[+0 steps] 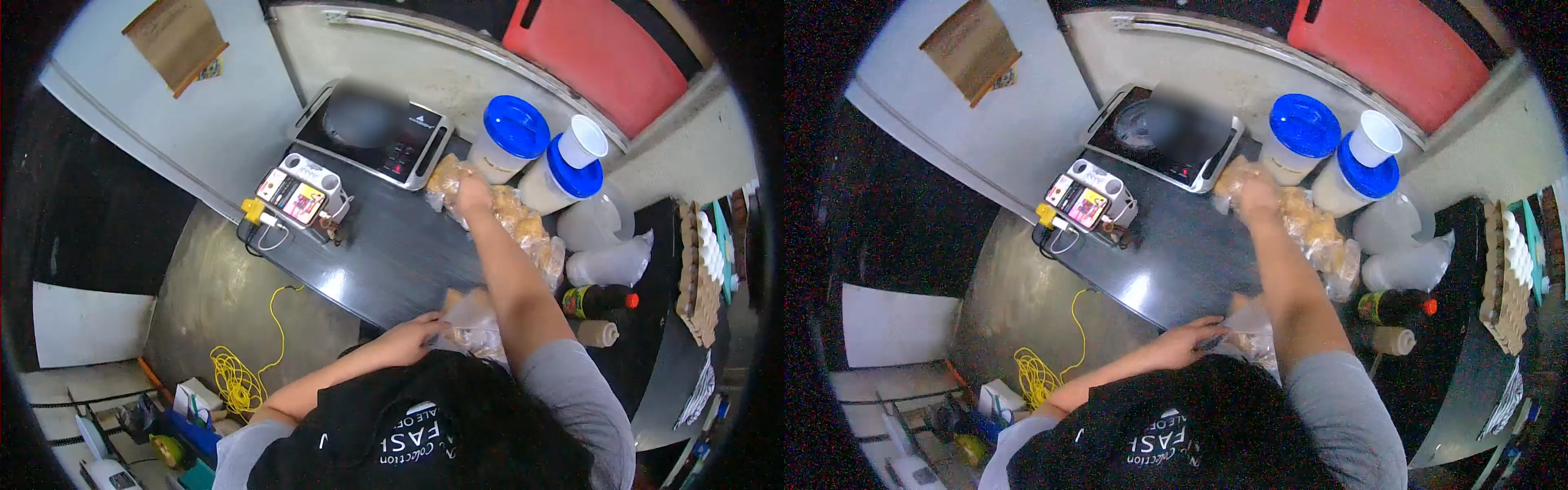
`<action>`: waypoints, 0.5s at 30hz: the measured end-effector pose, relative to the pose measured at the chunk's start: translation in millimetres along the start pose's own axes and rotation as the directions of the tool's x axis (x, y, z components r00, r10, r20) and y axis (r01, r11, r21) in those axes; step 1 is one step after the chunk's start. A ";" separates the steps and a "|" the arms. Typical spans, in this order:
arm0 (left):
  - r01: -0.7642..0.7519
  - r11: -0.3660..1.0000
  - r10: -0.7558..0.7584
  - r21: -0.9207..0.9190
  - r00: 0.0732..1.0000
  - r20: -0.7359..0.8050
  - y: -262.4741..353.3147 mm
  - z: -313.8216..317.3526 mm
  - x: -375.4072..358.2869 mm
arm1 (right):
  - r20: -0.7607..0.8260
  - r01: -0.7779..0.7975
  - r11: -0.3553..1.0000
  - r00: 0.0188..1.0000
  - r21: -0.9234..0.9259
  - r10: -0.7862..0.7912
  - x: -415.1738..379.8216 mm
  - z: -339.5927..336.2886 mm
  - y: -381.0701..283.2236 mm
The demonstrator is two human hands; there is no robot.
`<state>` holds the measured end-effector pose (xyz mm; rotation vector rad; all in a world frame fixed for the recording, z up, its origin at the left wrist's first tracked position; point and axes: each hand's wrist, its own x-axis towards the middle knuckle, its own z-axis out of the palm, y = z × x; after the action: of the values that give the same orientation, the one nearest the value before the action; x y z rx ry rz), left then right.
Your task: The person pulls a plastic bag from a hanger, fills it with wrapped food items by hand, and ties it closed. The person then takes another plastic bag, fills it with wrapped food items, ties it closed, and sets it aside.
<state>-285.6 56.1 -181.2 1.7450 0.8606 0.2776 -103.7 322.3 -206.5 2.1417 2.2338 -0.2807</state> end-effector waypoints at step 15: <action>0.067 0.993 -0.071 0.099 0.997 0.036 -3.0 1.4 4.4 | -0.037 0.334 0.926 0.938 -0.177 -0.345 16.2 32.1 36.2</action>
<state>-282.8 58.4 -185.3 1.8014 0.9175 0.1566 -71.8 334.6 -244.3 1.6993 2.5581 -0.0235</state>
